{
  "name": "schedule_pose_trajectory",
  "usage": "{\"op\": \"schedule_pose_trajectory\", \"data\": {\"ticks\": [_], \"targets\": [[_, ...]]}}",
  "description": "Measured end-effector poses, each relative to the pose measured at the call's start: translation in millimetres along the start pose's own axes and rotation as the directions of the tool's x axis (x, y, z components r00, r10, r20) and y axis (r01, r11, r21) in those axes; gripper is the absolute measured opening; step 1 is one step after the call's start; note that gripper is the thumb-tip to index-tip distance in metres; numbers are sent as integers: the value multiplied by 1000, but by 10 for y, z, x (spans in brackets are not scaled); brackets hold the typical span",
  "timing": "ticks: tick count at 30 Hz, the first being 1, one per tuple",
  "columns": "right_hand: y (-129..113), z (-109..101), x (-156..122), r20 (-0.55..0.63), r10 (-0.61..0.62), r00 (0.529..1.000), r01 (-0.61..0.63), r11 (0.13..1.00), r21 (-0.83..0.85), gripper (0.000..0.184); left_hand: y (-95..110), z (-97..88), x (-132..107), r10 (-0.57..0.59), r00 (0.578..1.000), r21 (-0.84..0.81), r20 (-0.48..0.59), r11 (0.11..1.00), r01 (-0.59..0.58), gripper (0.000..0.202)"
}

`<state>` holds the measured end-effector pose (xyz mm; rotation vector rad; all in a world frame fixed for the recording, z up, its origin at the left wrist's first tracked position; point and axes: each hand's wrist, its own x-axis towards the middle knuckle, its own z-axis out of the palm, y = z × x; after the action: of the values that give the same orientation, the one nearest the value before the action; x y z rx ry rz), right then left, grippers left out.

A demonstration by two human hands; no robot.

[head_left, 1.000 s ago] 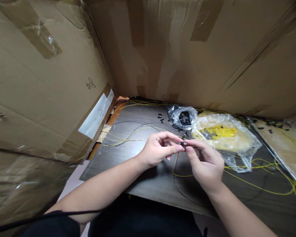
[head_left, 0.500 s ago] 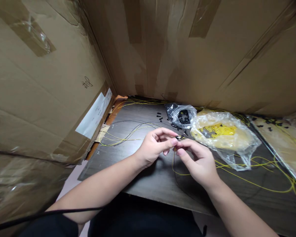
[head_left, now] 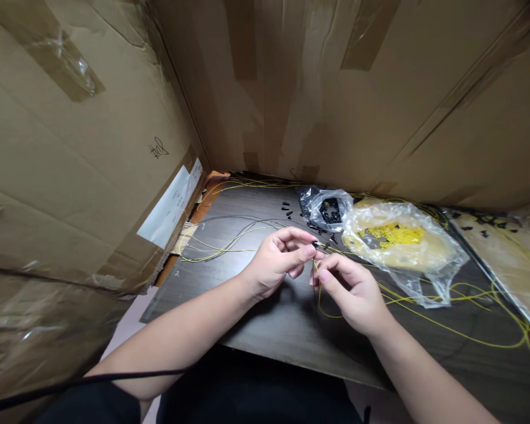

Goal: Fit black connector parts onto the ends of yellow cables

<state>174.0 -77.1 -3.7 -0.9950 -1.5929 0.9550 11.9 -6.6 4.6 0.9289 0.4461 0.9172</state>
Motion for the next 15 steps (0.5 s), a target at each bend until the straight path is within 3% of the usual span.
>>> {"op": "schedule_pose_trajectory", "data": {"ticks": [10,13,15], "targets": [[-21,4,15,-3,-105,994,102,975,-195,15,-11,-2,-15,-11,1000,71,-14,997,12,38],[1,-3,-9,-123,-182,976,152,964,-220,5,-11,16,-26,2,1000,127,-19,992,0,40],[8,-7,-28,-251,-242,937,185,956,-230,12,-13,29,-32,7,1000,150,-7,989,-6,40]]}}
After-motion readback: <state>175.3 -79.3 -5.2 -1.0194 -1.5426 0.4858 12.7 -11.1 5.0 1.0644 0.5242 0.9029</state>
